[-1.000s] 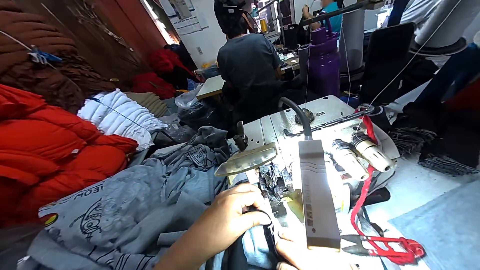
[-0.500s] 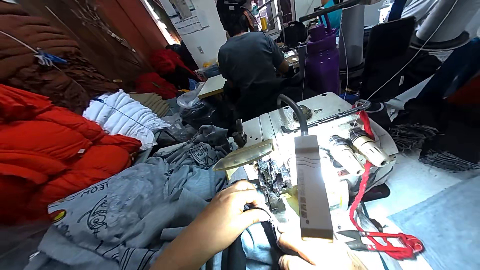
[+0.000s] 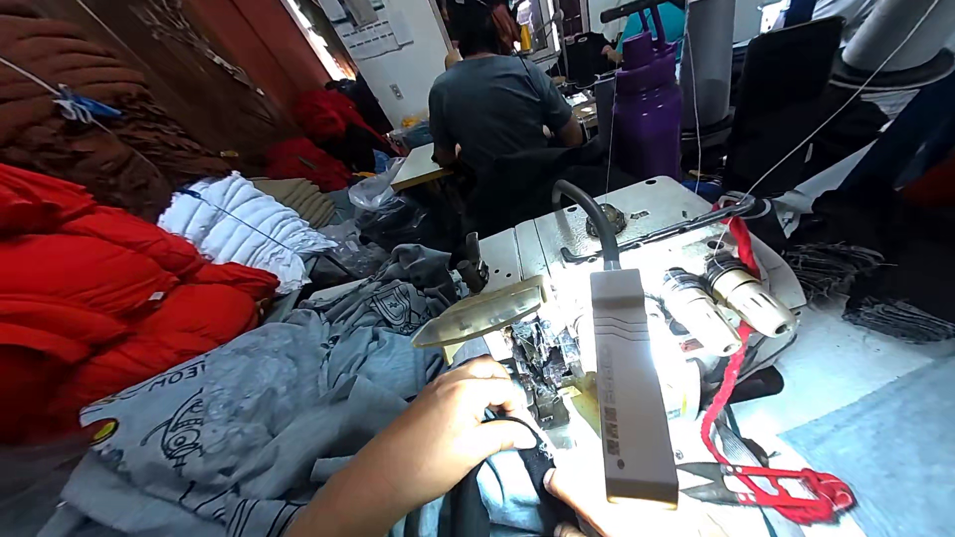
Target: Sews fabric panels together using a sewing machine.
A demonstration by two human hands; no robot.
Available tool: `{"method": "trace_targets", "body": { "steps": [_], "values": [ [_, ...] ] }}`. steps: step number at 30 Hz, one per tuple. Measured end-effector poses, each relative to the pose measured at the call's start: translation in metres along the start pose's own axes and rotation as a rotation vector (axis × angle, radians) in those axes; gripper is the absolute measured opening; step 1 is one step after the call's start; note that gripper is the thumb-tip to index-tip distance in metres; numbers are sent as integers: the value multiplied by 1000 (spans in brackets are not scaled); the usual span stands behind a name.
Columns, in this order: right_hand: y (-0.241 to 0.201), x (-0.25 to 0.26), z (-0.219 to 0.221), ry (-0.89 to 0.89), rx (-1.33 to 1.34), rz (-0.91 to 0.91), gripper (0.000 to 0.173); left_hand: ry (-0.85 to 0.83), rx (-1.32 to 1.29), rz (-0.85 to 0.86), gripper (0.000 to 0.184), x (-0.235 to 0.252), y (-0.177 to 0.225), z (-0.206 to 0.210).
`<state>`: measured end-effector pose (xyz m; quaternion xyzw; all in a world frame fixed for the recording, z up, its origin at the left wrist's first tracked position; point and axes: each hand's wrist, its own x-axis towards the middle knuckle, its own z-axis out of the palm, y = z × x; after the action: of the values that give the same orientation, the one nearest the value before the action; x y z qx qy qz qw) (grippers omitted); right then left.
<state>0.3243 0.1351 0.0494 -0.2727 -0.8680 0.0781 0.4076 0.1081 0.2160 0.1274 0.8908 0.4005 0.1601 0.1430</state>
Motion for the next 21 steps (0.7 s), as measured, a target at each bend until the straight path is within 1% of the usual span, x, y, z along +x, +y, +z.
{"method": "trace_targets", "body": {
  "steps": [3, 6, 7, 9, 10, 12, 14, 16, 17, 19, 21],
  "values": [
    [-1, 1, -2, -13, 3, 9, 20, 18, 114, -24, 12, -2, 7, 3],
    [-1, 1, -2, -39, -3, 18, 19, -6, 180, -51, 14, -2, 12, 3],
    [2, -3, 3, -44, -25, 10, 20, -21, 189, -51, 14, -2, 10, 4],
    [16, -22, 23, -40, -162, -51, 24, -79, 176, -76, 15, -1, 2, 7],
    [18, -25, 28, -28, -202, -65, 25, -73, 177, -67, 15, -1, -1, 9],
    [-3, -3, 8, -110, -180, 23, 23, -36, 195, -46, 16, -1, 3, 8],
    [-21, 20, -9, -204, -181, 106, 21, -3, 203, -61, 14, -3, 10, 2],
    [-25, 26, -11, -239, -197, 117, 21, 23, 152, -82, 11, -5, 3, -2],
    [-25, 26, -10, -241, -204, 116, 21, 1, 90, -97, 11, -6, -2, -6],
    [-26, 27, -13, -250, -187, 144, 20, -67, -43, -113, 16, -8, -13, -13],
    [-27, 26, -12, -240, -172, 159, 19, -102, -124, -172, 20, -7, -17, -16]
  ]
}}
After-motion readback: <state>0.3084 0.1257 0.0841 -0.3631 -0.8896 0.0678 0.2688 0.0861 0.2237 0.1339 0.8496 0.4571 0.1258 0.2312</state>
